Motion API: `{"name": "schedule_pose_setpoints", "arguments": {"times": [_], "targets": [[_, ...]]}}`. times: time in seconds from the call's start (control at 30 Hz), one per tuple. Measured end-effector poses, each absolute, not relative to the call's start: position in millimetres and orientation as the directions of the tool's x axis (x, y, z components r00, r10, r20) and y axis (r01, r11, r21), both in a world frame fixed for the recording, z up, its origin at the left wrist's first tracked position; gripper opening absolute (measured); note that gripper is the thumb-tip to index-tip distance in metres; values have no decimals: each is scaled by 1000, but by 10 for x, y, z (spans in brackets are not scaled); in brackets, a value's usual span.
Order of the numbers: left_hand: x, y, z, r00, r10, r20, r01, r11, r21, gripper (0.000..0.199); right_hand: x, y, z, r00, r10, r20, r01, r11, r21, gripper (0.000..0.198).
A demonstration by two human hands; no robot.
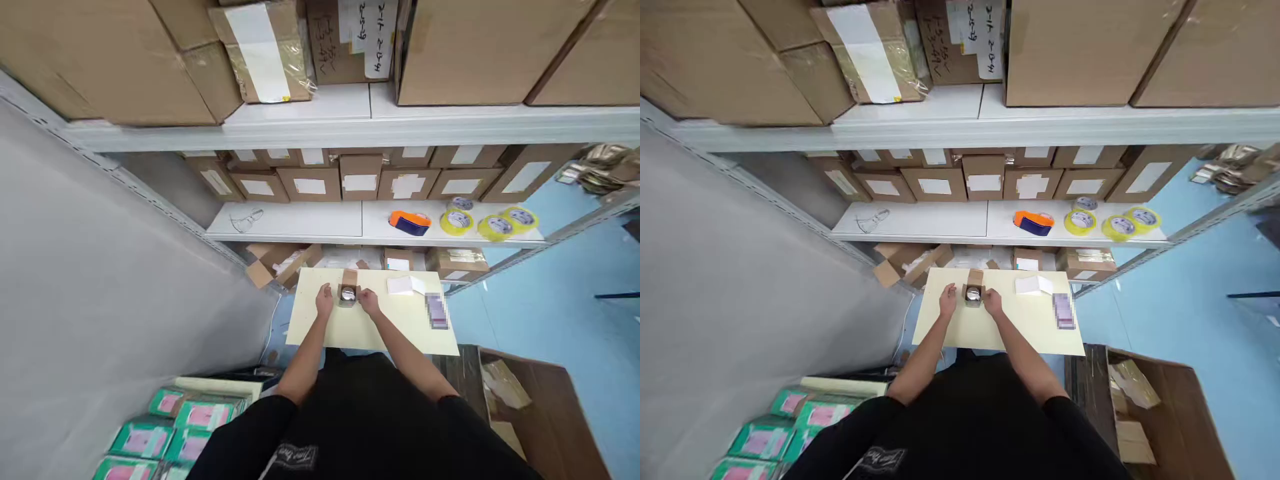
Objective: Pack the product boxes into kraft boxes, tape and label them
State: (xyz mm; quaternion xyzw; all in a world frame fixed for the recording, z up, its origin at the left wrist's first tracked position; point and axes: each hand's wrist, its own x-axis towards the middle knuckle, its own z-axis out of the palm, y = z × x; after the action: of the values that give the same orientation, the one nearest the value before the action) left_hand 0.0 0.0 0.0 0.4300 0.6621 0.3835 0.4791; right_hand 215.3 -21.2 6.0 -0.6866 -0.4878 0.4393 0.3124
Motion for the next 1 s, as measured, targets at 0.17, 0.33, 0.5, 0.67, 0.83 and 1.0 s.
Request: {"name": "schedule_pose_setpoints", "arguments": {"times": [0.17,0.33,0.5,0.67,0.83,1.0], "targets": [[173,-20,-1,-39,949,-313,180,315,932,51,2064,-204,98,122,954,-275,387,-301,-872,16],[194,18,83,56,964,-261,187,246,951,63,1987,-253,94,-46,961,-273,381,-236,-894,29],[122,127,236,129,977,-172,256,135,957,54,2063,-289,64,-24,960,-278,351,-252,-902,36],[35,6,359,187,976,-110,350,39,936,42,2150,-304,42,69,962,-264,229,-273,-934,46],[4,-136,421,209,971,-115,448,9,894,45,2084,-273,69,32,976,-217,254,-218,-942,37],[57,-140,421,168,983,-73,450,-11,893,41,2001,-271,85,35,980,-198,319,-199,-927,28]]}}
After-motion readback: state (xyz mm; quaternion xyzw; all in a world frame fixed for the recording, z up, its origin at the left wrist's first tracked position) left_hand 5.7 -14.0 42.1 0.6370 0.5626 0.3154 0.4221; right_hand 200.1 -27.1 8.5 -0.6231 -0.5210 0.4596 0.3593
